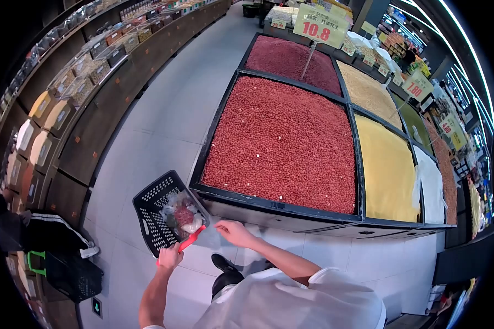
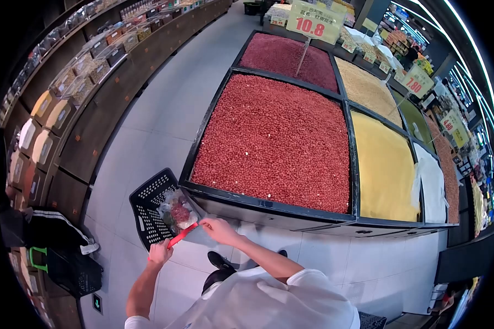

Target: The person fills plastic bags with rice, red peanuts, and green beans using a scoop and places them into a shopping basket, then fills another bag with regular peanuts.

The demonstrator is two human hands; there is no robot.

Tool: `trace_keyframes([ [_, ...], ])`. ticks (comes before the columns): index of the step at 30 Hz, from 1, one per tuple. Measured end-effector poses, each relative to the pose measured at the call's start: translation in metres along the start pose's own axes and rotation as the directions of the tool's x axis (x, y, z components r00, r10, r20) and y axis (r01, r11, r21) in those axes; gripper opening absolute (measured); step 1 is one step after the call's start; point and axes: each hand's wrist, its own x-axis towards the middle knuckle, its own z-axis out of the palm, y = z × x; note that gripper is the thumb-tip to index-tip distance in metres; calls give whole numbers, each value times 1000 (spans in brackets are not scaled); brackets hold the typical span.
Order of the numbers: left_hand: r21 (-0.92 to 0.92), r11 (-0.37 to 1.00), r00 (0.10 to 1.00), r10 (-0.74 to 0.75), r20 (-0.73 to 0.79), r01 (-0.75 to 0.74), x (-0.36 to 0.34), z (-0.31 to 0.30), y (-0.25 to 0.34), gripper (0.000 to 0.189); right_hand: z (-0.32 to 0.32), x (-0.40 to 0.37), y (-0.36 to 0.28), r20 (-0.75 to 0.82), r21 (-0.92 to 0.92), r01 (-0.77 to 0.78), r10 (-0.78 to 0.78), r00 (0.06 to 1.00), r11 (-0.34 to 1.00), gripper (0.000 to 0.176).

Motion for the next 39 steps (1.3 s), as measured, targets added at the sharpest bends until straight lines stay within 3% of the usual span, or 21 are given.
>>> trace_keyframes([
  [5, 189, 974, 992, 129, 3, -128, 44, -12, -89, 14, 34, 67, -50, -111, 29, -10, 13, 994, 1000, 21],
  [7, 264, 964, 1000, 9, 25, -15, 68, -20, -108, 14, 41, 82, -54, -143, -4, -59, 58, 988, 998, 21],
  [9, 254, 967, 1000, -19, 13, 16, 89, -31, -127, 13, 47, 100, -54, -160, -47, -127, 118, 980, 991, 21],
  [13, 240, 971, 1000, 3, -9, -1, 129, -36, -160, 12, 50, 123, -54, -196, -68, -60, 46, 980, 996, 20],
  [17, 224, 973, 999, 48, 18, -51, 169, -42, -184, 13, 42, 162, -68, -249, -127, -106, 72, 966, 986, 19],
  [18, 217, 974, 998, 54, 41, -62, 178, -46, -186, 13, 44, 176, -60, -316, -166, -33, -22, 948, 986, 15],
  [22, 209, 969, 990, 117, 77, -131, 206, -43, -207, 14, 28, 246, -51, -446, -325, -10, -144, 883, 946, 11],
  [23, 212, 967, 988, 121, 94, -138, 216, -46, -204, 13, 20, 264, -45, -464, -346, -59, -116, 878, 937, 11],
  [25, 197, 976, 975, 49, 216, -93, 229, -45, -205, 18, 2, 300, -33, -471, -500, -56, -216, 855, 864, 10],
  [28, 156, 965, 970, 185, 156, -209, 254, -41, -222, 18, -32, 356, -20, -447, -683, -62, -348, 824, 728, 11],
  [34, 145, 947, 948, 259, 188, -287, 313, -44, -242, 16, -67, 409, 31, -312, -875, -172, -255, 915, 452, 21],
  [37, 98, 942, 941, 307, 138, -322, 355, -48, -248, 17, -81, 429, 37, -251, -898, -150, -200, 947, 414, 22],
  [39, 118, 930, 927, 325, 186, -350, 389, -48, -251, 15, -101, 453, 41, -253, -899, -160, -184, 950, 408, 20],
])
